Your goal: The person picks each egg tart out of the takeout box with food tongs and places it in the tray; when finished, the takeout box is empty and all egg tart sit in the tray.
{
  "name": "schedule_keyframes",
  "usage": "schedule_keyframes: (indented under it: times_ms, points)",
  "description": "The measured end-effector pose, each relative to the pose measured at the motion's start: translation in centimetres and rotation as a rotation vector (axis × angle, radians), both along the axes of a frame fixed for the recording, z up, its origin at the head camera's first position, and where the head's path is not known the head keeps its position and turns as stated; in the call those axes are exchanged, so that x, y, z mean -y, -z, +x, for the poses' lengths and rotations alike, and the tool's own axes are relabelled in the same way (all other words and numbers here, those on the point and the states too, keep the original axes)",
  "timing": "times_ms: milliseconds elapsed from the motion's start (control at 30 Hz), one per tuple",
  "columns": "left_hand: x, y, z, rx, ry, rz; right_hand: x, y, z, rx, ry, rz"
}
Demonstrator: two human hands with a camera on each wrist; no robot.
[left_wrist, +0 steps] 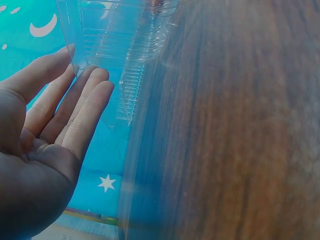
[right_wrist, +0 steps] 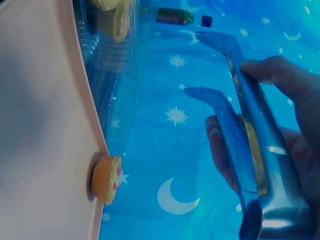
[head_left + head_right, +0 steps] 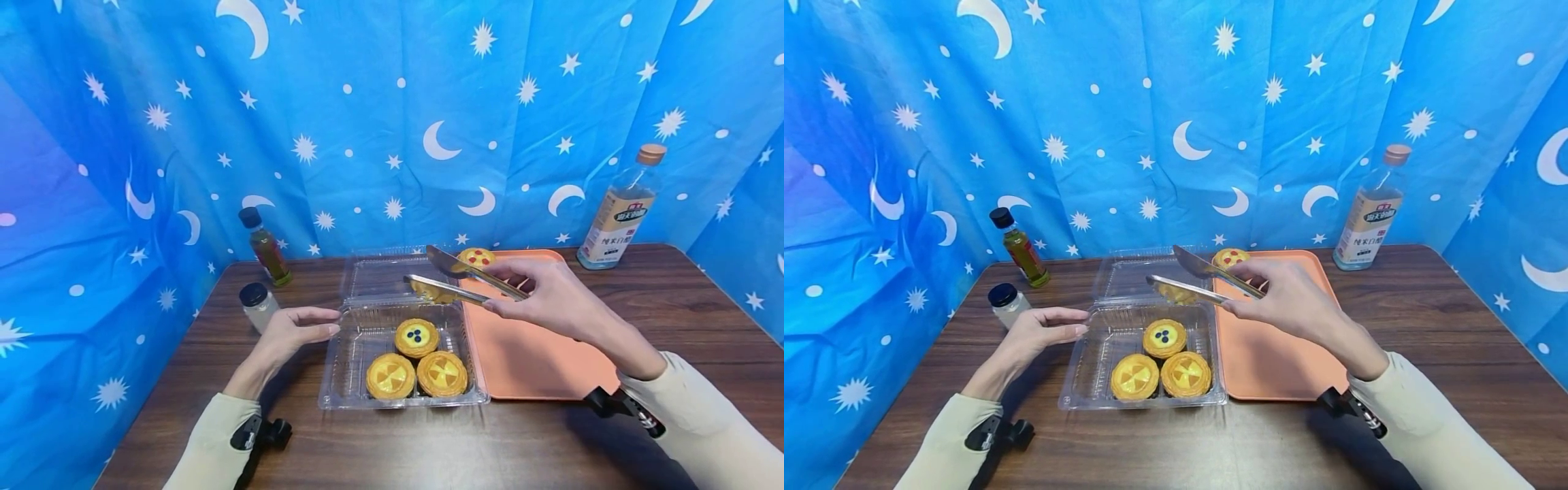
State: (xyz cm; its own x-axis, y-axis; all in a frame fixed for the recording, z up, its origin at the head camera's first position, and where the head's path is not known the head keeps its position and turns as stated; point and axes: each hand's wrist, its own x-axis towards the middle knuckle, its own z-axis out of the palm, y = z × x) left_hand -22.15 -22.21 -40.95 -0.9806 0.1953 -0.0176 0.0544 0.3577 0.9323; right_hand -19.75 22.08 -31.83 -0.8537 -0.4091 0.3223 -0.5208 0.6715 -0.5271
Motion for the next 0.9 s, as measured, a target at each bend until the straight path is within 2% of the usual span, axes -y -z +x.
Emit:
schedule_keyframes:
  times_ms: [167, 433, 733, 900]
  points:
    - [0.0, 0.0, 0.0, 0.000, -0.002, -0.005, 0.4, -0.2, 0.5, -0.026, -0.071, -0.006]
    - [0.0, 0.1, -0.1, -0.004, -0.002, -0.010, 1.0, -0.5, 1.8, 0.058, -0.117, 0.004]
    - [0.1, 0.2, 0.0, -0.006, 0.004, -0.004, 1.9, 0.0, 2.1, 0.044, -0.244, 0.031]
    - [0.0, 0.1, 0.0, -0.012, 0.003, 0.003, 2.3, 0.4, 2.2, 0.074, -0.296, 0.054]
